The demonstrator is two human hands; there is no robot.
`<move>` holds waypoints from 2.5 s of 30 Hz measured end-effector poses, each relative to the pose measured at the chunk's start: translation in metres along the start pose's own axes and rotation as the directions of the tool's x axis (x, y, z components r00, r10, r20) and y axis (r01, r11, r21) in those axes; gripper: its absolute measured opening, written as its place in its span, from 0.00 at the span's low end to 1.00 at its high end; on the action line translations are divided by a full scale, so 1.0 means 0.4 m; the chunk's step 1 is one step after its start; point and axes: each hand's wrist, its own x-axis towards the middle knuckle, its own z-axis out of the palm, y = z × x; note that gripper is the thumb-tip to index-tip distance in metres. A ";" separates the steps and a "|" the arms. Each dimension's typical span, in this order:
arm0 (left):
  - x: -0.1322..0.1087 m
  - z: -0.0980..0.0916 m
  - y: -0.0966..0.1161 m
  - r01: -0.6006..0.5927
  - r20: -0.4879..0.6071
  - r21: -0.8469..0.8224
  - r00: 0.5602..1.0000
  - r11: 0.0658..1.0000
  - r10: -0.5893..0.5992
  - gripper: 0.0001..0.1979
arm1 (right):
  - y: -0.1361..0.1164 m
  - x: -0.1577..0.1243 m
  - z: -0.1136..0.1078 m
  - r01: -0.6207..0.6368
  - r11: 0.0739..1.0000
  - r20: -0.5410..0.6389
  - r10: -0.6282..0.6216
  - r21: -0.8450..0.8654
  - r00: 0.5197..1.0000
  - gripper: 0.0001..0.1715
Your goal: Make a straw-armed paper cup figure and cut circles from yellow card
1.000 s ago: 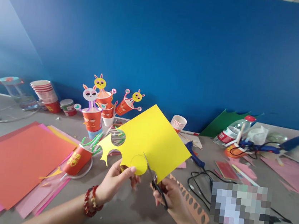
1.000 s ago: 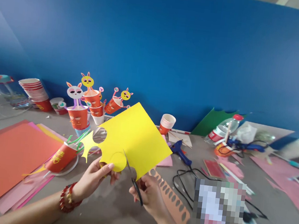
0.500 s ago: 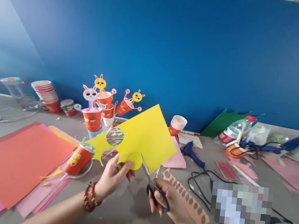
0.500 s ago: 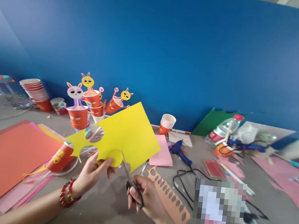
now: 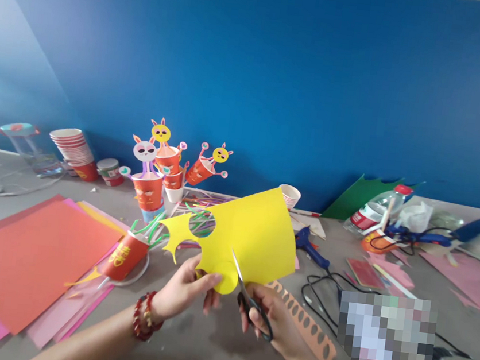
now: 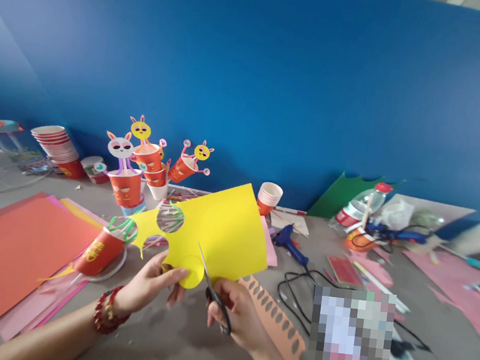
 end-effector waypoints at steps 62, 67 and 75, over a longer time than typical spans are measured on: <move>0.001 -0.008 0.028 0.072 0.018 -0.008 0.997 0.997 -0.072 0.18 | -0.038 0.004 -0.005 -0.114 0.992 -0.047 0.116 0.050 0.992 0.38; 0.001 -0.012 0.027 0.076 0.025 0.011 0.997 0.997 -0.076 0.18 | -0.042 0.004 -0.006 -0.125 0.990 -0.054 0.128 0.058 0.990 0.39; 0.000 -0.015 0.027 0.069 0.025 0.034 0.997 0.997 -0.070 0.18 | -0.034 0.005 -0.005 -0.123 0.989 -0.061 0.128 0.077 0.990 0.31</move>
